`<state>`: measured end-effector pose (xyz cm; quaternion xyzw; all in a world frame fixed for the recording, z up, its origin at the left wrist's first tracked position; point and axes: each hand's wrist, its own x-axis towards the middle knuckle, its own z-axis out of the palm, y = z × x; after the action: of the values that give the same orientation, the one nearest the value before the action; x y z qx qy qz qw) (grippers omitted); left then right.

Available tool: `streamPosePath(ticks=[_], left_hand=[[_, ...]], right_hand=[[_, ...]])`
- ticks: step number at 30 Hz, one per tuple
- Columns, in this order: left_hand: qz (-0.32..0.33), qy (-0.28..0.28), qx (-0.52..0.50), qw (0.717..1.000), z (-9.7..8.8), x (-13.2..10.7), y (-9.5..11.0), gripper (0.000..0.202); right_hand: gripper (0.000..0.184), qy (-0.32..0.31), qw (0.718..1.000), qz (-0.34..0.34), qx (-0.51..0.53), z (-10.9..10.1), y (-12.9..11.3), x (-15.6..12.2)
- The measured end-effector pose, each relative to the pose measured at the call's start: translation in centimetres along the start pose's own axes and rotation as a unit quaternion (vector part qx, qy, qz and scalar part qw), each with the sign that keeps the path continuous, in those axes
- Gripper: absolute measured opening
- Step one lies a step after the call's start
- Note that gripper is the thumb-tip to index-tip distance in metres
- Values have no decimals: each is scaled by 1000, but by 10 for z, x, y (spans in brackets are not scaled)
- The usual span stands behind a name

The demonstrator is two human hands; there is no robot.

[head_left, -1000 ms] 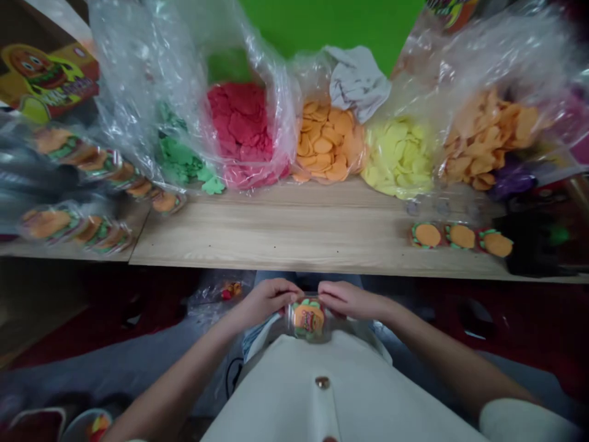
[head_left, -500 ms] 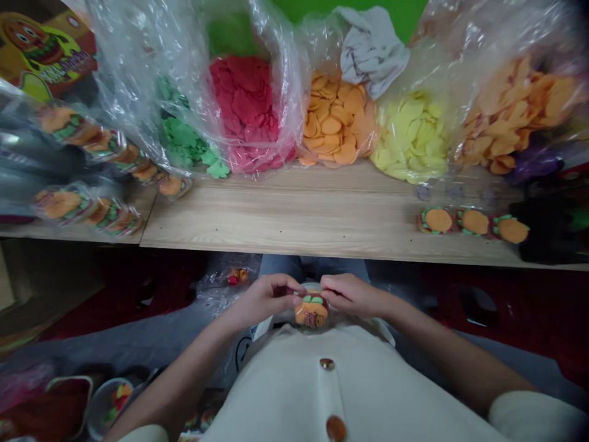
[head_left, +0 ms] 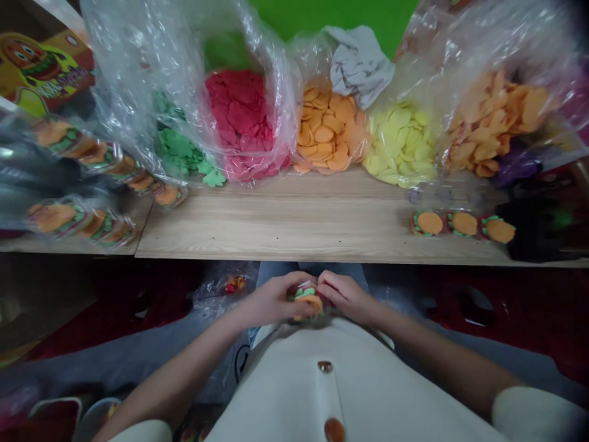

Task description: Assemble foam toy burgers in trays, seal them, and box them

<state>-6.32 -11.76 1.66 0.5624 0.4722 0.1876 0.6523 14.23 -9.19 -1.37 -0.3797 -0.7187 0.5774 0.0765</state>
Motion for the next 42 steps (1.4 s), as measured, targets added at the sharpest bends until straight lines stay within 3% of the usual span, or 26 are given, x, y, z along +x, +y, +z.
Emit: streamPosePath(ticks=[3,6,9,12,17,19,23,31,34,36,37,39,42], left_hand=[[-11,101,-114,988,8,6,-11,47],[-22,148,-191,970,13,12,-11,50],[-14,192,-227,955,17,18,-4,50],[0,246,-252,936,21,27,0,49],[62,384,-281,877,34,46,2,46],[76,407,-289,863,41,53,4,44],[77,400,-311,858,46,61,12,45],[65,342,-328,878,21,63,18,38],[80,345,-385,852,25,66,21,32],[94,352,-429,827,24,67,23,26],[90,339,-438,828,21,67,23,24],[59,271,-405,871,10,61,23,23],[-2,113,-253,961,-7,48,20,24]], right_hand=[[30,77,995,37,47,13,10,-7],[31,123,990,35,61,12,15,-2],[33,134,986,12,99,-1,15,10],[34,144,968,12,206,-7,10,21],[35,181,935,22,305,17,5,27],[35,198,921,26,336,25,5,29],[31,231,914,-12,333,20,7,33],[27,254,897,-38,361,-17,1,39],[28,267,901,-52,337,-19,-4,35],[28,236,922,-58,301,-23,-3,28],[29,208,936,-59,277,-27,-2,23],[30,176,959,-51,215,-42,3,12],[28,161,983,-29,85,-64,6,1]])
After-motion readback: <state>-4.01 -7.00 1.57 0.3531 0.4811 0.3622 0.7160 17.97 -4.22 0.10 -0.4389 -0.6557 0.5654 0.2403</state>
